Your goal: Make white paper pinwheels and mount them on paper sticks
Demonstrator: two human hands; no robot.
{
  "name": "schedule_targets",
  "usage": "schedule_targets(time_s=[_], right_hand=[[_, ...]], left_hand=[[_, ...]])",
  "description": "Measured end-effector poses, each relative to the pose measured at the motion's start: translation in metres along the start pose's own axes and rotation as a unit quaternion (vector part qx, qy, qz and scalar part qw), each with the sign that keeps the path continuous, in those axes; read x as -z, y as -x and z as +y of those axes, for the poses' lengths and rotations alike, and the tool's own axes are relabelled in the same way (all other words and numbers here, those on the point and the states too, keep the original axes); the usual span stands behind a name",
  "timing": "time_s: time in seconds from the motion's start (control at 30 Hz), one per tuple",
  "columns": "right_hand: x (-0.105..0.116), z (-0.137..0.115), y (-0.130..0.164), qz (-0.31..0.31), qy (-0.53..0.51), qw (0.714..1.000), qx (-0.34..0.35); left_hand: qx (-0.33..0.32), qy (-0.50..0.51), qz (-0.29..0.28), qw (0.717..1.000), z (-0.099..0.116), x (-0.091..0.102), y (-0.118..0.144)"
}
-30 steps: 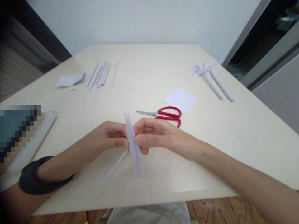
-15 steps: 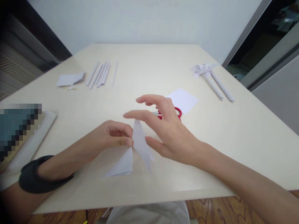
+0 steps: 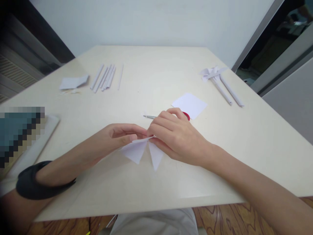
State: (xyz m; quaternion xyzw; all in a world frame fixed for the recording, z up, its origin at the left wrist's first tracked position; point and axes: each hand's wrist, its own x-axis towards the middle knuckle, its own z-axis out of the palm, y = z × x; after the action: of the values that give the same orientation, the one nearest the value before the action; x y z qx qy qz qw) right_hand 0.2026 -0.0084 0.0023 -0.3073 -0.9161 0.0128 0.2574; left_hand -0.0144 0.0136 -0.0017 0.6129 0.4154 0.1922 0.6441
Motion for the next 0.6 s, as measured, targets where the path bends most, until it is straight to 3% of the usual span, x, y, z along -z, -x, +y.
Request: schedule_targets(time_s=[0.23, 0.37, 0.6], right_hand=[[-0.0047, 0.0022, 0.0020, -0.010, -0.001, 0.999, -0.031], [-0.0059, -0.0004, 0.0029, -0.010, 0.005, 0.997, -0.078], [-0.0096, -0.0064, 0.0035, 0.002, -0.028, 0.991, -0.129]], left_hand=[[-0.065, -0.016, -0.032, 0.997, 0.0027, 0.0006, 0.0014], [-0.063, 0.006, -0.069, 0.996, 0.0025, -0.0004, 0.0011], [-0.017, 0.054, -0.060, 0.997, 0.0040, -0.0042, 0.0009]])
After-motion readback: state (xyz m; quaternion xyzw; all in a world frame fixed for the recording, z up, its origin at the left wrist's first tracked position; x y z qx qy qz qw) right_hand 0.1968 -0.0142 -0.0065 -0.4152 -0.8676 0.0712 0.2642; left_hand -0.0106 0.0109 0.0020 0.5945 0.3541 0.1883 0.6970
